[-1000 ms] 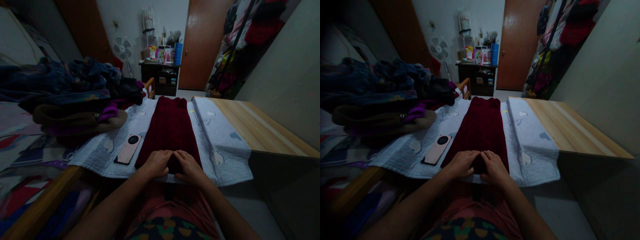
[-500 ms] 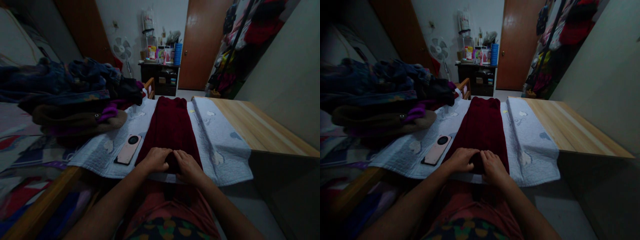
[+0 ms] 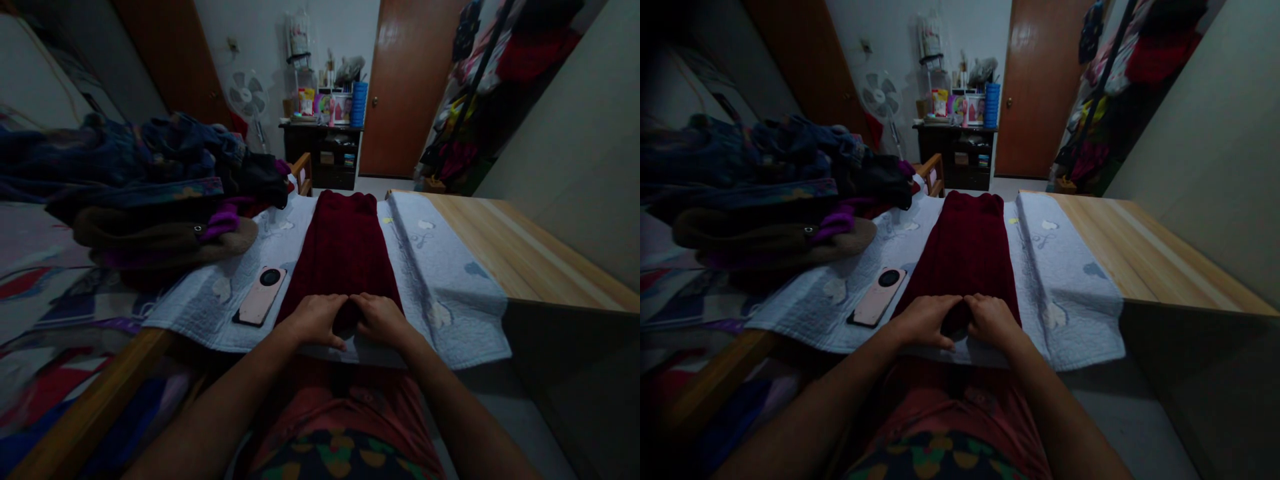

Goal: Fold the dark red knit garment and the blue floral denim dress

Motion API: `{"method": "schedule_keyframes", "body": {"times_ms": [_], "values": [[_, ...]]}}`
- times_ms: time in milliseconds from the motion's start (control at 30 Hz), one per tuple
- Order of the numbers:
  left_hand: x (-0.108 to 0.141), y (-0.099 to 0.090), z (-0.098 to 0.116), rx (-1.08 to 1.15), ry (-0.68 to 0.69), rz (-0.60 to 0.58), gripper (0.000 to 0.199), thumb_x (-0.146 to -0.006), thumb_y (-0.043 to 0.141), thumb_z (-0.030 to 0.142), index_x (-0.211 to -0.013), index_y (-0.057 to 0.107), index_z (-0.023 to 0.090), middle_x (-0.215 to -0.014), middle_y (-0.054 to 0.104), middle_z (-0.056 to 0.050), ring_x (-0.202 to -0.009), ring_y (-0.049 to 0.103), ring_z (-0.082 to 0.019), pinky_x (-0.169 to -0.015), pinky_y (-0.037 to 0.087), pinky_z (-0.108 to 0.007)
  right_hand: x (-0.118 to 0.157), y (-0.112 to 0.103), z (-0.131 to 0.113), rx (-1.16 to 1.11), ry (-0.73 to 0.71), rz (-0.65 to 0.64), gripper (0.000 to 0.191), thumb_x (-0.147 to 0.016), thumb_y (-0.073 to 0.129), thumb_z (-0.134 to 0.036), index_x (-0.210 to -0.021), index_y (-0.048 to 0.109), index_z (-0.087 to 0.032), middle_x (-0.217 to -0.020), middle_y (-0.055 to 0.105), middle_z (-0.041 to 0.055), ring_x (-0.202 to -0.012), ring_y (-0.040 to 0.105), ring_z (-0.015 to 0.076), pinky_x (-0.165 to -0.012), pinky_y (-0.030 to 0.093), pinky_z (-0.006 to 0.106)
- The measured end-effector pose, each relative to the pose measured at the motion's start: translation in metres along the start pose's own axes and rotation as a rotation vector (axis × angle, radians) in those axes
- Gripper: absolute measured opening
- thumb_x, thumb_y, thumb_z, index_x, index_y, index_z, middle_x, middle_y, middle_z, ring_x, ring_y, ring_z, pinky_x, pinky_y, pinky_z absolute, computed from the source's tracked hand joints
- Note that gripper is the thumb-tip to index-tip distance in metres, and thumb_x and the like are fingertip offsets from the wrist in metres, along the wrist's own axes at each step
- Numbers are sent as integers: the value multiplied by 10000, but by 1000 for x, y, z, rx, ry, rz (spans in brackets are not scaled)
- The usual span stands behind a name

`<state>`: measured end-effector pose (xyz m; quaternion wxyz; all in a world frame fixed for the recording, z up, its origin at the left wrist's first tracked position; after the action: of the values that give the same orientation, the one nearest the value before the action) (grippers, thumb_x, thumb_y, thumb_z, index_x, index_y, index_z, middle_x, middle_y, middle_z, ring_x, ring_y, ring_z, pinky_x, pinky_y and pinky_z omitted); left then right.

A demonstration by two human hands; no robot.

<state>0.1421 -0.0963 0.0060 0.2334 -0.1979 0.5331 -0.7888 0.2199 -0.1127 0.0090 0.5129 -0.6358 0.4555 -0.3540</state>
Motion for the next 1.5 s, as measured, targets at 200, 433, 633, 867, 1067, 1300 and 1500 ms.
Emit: {"method": "schedule_keyframes", "body": {"times_ms": [200, 433, 633, 867, 1067, 1300, 1500], "values": [[3, 10, -1, -129, -85, 74, 661, -715, 699, 271, -1307, 415, 198, -1188, 588, -108, -1084, 564, -277, -908, 477, -374, -10, -5, 7, -22, -12, -45, 433, -752, 547, -215, -1178, 621, -177, -1086, 698, 95, -931, 666, 236, -778, 452, 298], [15, 5, -21, -123, -129, 104, 512, -733, 607, 153, -1230, 493, 200, -1159, 612, -72, -1080, 553, -249, -942, 454, -357, -6, 2, 5, -20, 24, -88, 514, -745, 557, -200, -1257, 555, -154, -1148, 663, 116, -988, 636, 240, -829, 439, 309], [14, 2, -21, -124, -89, 94, 464, -730, 580, 105, -1181, 542, 207, -1116, 636, -62, -1048, 561, -238, -931, 454, -352, 3, 8, -16, 125, 97, 81, 520, -753, 591, -187, -1262, 516, -112, -1124, 622, 160, -1052, 549, 299, -989, 360, 440], [9, -2, -19, -150, -52, 66, 331, -747, 570, 108, -1061, 581, 211, -1017, 648, -48, -968, 583, -221, -870, 472, -330, -4, 9, -27, 107, -18, 174, 435, -868, 491, -142, -1303, 474, -144, -1325, 531, 154, -1223, 450, 275, -1042, 326, 425], [12, 0, -18, -157, -86, 80, 373, -734, 594, 114, -1097, 555, 190, -1042, 636, -62, -990, 568, -232, -885, 461, -342, -14, 10, -28, 86, -35, 55, 295, -888, 473, -126, -1170, 537, -181, -1080, 629, 105, -976, 562, 228, -837, 423, 338], [14, 7, -19, -160, -165, 114, 514, -749, 700, 337, -1194, 492, 185, -1087, 619, -80, -1000, 570, -263, -863, 456, -384, -22, 9, -26, 52, -56, -6, 268, -866, 499, -140, -1130, 534, -174, -1031, 634, 93, -945, 575, 228, -823, 435, 338], [5, 6, -16, -187, -221, 98, 523, -741, 681, 265, -1212, 469, 179, -1042, 630, -75, -944, 596, -260, -826, 467, -378, -26, 8, -19, -49, -50, -26, 434, -777, 546, -115, -1205, 477, -128, -1045, 642, 116, -962, 599, 245, -823, 458, 347]]}}
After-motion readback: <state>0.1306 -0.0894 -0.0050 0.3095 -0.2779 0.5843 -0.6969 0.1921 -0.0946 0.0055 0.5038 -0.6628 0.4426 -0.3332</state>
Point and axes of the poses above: each hand's wrist, its own x-axis away from the middle knuckle, its own y-axis out of the palm, z = x × y, the point moved 10 cm from there along -x, towards the middle knuckle
